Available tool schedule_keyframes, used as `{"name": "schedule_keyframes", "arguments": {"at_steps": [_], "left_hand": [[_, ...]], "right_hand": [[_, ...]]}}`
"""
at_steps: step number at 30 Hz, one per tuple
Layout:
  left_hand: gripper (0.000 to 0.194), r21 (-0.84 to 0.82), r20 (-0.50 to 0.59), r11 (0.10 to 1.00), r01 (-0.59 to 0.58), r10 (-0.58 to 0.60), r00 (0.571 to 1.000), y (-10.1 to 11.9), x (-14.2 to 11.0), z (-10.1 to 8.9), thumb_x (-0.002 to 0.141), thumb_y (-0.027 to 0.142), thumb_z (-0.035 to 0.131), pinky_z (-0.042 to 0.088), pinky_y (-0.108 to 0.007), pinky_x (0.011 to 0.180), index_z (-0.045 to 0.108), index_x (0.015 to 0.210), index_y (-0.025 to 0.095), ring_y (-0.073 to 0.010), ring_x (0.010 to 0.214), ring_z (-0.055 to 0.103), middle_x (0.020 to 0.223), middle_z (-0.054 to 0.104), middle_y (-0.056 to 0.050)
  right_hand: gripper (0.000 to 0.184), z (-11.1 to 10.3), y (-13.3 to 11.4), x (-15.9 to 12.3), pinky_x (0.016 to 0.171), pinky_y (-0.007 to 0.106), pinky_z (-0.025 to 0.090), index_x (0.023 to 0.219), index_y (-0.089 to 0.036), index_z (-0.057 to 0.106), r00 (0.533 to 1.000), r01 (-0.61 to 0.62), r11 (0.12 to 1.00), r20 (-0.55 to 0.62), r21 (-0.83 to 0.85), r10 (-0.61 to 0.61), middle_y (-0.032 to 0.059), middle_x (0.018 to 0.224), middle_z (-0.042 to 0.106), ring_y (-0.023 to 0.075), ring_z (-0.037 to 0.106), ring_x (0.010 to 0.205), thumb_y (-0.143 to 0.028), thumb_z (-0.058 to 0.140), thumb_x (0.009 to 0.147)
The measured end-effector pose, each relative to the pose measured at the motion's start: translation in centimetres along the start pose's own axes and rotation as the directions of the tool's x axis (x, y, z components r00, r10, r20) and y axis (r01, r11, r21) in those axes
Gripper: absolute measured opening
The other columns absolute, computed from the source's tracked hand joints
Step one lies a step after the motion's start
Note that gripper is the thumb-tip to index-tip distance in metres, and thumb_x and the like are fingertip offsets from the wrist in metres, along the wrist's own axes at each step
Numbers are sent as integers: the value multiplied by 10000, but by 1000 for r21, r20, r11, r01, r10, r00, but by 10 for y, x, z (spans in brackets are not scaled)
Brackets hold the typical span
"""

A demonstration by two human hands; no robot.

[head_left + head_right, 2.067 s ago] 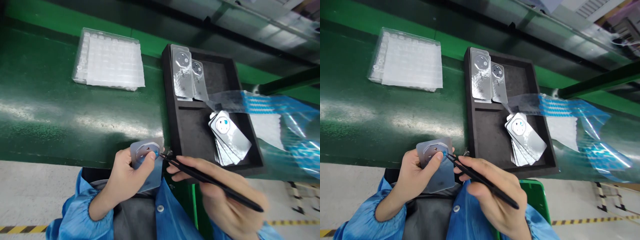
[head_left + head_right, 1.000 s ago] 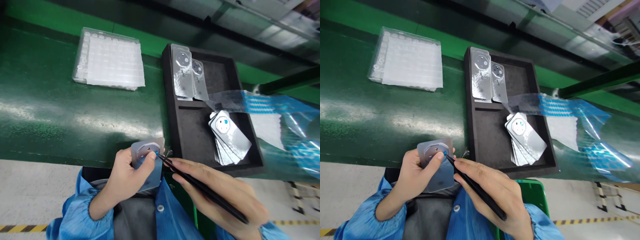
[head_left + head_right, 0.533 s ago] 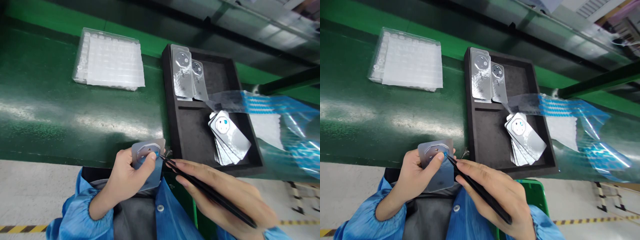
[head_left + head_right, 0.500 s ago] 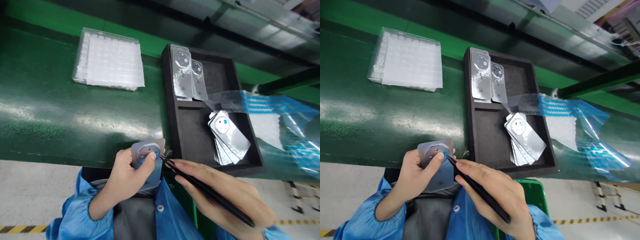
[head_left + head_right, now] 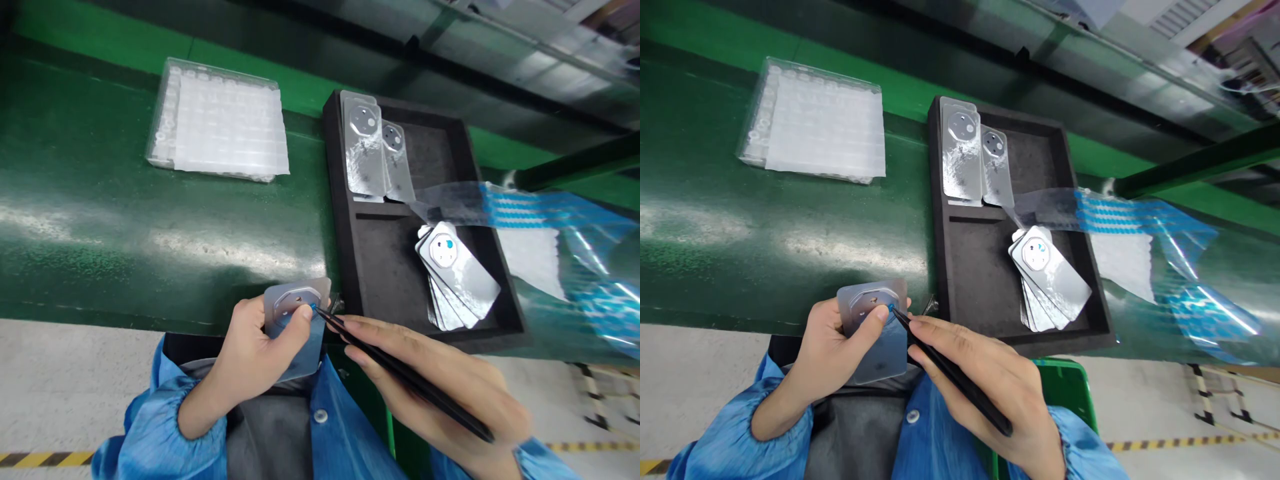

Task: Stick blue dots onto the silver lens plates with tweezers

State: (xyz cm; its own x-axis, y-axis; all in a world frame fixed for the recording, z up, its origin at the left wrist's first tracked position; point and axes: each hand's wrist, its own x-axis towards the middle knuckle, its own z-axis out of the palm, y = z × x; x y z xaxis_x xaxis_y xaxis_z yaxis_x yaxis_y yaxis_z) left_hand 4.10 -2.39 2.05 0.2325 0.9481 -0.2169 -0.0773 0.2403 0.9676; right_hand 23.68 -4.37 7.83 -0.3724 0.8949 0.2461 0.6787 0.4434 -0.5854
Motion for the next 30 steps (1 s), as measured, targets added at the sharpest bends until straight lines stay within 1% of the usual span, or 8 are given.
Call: {"name": "schedule_keyframes", "arguments": {"at_steps": [6,10,17,20,23,25,28,30], "left_hand": [[251,0,2,1000,2,-2,1000,0,0,1,981,347,624,597,-280,717,765,856,181,-211,783,740,774,761,-33],[275,-3,7,1000,8,-8,1000,0,0,1,983,356,623,594,-274,697,742,806,182,-193,735,724,750,749,-27],[263,9,10,1000,2,-2,1000,1,0,-2,979,346,632,590,-267,682,759,818,181,-212,768,749,752,763,-37],[238,-78,44,997,29,-25,999,2,-1,-3,991,337,632,606,-268,722,788,879,196,-206,798,762,836,802,-47],[235,-252,110,960,120,-95,989,1,-1,-4,1012,343,609,634,-296,780,808,1008,219,-204,822,784,959,831,-59],[231,-319,124,935,158,-124,985,0,0,-4,1011,336,612,647,-311,784,808,1048,219,-218,847,798,990,837,-69],[183,-293,82,948,123,-104,991,0,1,-3,969,300,676,653,-305,756,810,1041,197,-242,874,808,970,842,-81],[154,-252,47,964,89,-79,996,0,1,-2,945,294,714,648,-286,736,821,976,188,-244,868,812,923,844,-79]], "right_hand": [[242,-4,-2,1,831,263,700,1212,-246,732,1000,-11,1000,-6,6,11,19,1085,821,220,818,847,-183,702,981],[223,-7,-3,2,742,251,706,1168,-241,742,999,-34,998,-21,59,35,23,995,832,210,815,768,-159,702,964],[215,-7,0,6,766,275,700,1133,-236,751,998,-18,994,-63,103,24,50,1014,824,220,811,855,-133,714,949],[205,-11,3,6,772,326,699,1134,-235,753,997,-16,987,-76,161,28,69,1028,815,251,804,892,-151,715,951],[154,-12,4,3,809,361,680,1078,-226,756,988,-63,964,-122,259,97,74,1000,790,258,782,927,-159,648,992],[201,-9,5,1,846,356,661,1020,-224,754,979,-106,942,-132,317,155,71,997,769,250,762,965,-149,568,1026],[258,0,3,1,905,347,632,975,-229,747,969,-148,900,-122,411,215,49,939,745,225,740,956,-147,513,1047],[249,6,0,0,944,377,614,998,-234,761,951,-155,862,-163,482,263,51,946,732,236,721,988,-238,521,1066]]}}
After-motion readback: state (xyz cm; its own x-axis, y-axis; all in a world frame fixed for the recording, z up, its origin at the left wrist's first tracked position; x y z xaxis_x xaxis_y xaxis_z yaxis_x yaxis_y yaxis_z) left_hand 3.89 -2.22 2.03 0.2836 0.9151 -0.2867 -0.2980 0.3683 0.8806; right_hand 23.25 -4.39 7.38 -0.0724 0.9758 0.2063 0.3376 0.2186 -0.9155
